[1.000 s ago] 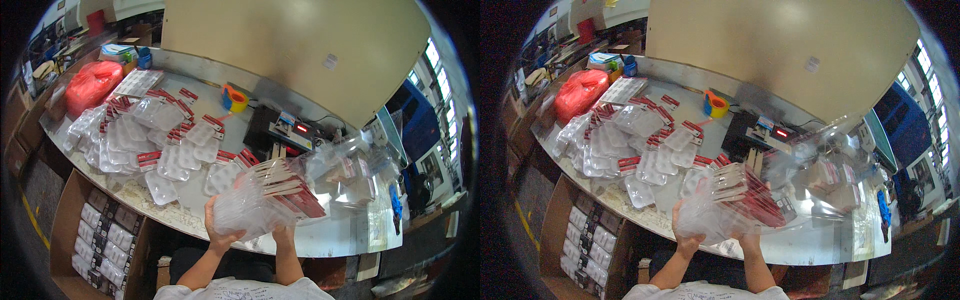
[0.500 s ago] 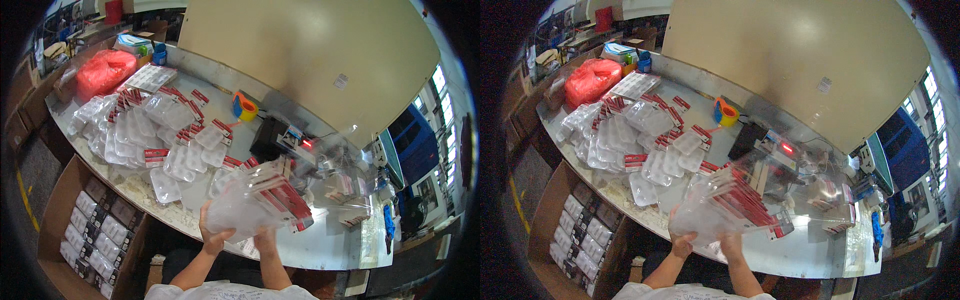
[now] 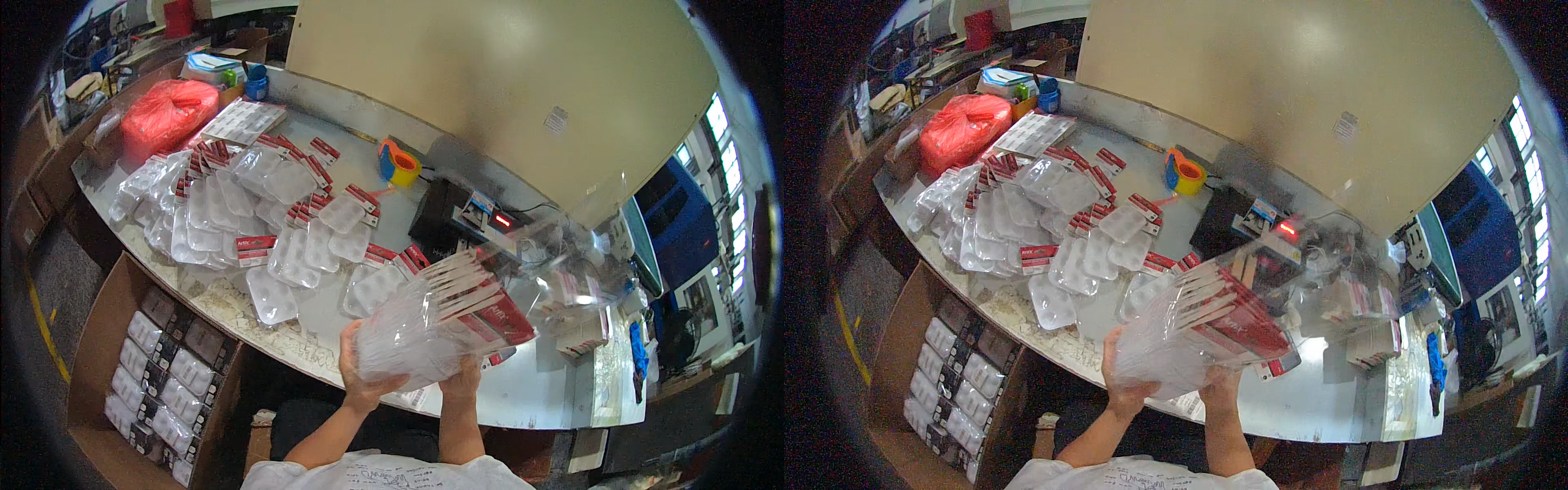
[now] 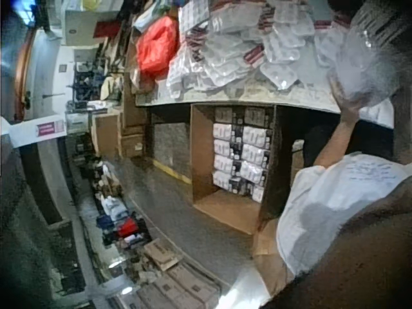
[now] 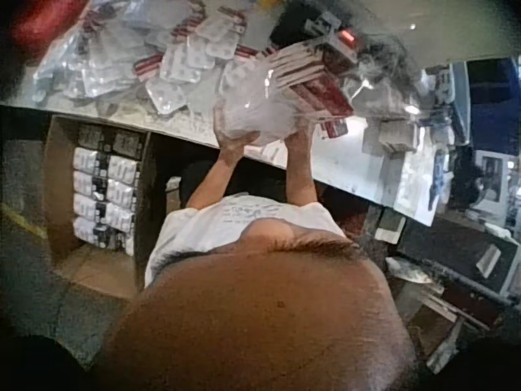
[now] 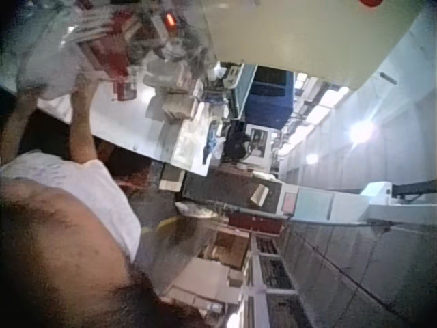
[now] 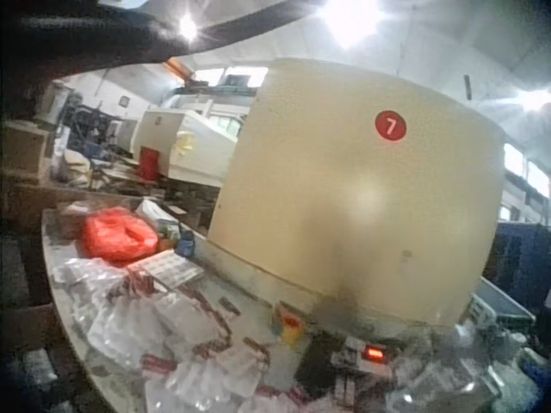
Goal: The person repeatedly places white plastic mixing palettes into clear plastic bags, seals them with a heat sealer, and stacks the finished packages. They retrieve more palettes from a cardboard box and continue the cycle, then gather the sealed packages and place them into a larger bag.
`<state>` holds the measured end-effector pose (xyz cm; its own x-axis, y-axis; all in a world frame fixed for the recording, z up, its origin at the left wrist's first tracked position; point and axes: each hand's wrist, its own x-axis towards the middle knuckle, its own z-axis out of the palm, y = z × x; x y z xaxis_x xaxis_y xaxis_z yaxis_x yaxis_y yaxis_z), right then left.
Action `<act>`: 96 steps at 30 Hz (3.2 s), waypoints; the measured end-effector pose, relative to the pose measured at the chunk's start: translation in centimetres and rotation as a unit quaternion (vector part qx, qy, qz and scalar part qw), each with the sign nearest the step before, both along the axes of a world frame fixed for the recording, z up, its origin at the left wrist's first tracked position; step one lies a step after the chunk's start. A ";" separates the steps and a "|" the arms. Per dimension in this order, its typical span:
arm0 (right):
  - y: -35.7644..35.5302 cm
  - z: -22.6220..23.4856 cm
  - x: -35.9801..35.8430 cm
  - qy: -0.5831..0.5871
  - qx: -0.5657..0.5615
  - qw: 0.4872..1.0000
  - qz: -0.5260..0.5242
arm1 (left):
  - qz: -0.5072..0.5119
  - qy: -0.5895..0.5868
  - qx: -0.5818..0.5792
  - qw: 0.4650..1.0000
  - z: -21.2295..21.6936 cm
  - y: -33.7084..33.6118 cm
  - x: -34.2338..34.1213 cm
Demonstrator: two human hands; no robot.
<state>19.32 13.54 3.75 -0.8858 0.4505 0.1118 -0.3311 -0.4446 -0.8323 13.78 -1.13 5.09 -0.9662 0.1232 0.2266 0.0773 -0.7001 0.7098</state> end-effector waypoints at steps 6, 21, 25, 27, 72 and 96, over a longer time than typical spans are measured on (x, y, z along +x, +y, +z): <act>-5.7 0.1 -0.3 -0.114 0.083 0.988 -0.055 | -0.018 -0.054 0.049 0.997 0.6 -0.4 -0.2; -5.6 2.4 -0.5 -0.087 -0.074 0.992 -0.053 | -0.008 -0.043 -0.022 0.999 -2.8 -0.4 0.7; -7.9 3.3 -1.2 -0.194 -0.036 0.980 -0.040 | -0.026 -0.133 -0.038 0.990 -4.1 0.6 0.8; -8.5 3.8 -1.5 -0.176 0.080 0.978 -0.076 | -0.035 -0.110 -0.011 0.993 -4.3 0.6 0.7; -3.9 2.8 -1.3 -0.072 0.664 0.739 -0.088 | 0.098 -0.053 -0.272 0.956 -8.2 -5.6 3.4; -11.1 -1.2 3.8 -0.072 0.579 0.797 0.159 | -0.054 -0.042 -0.682 0.729 -2.5 -14.0 5.4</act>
<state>23.08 2.47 2.58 -0.9756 -0.1299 0.1769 -0.2194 0.6058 -0.7648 19.15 -15.13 2.57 -0.9376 0.2544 -0.2371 -0.0105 0.6609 0.7504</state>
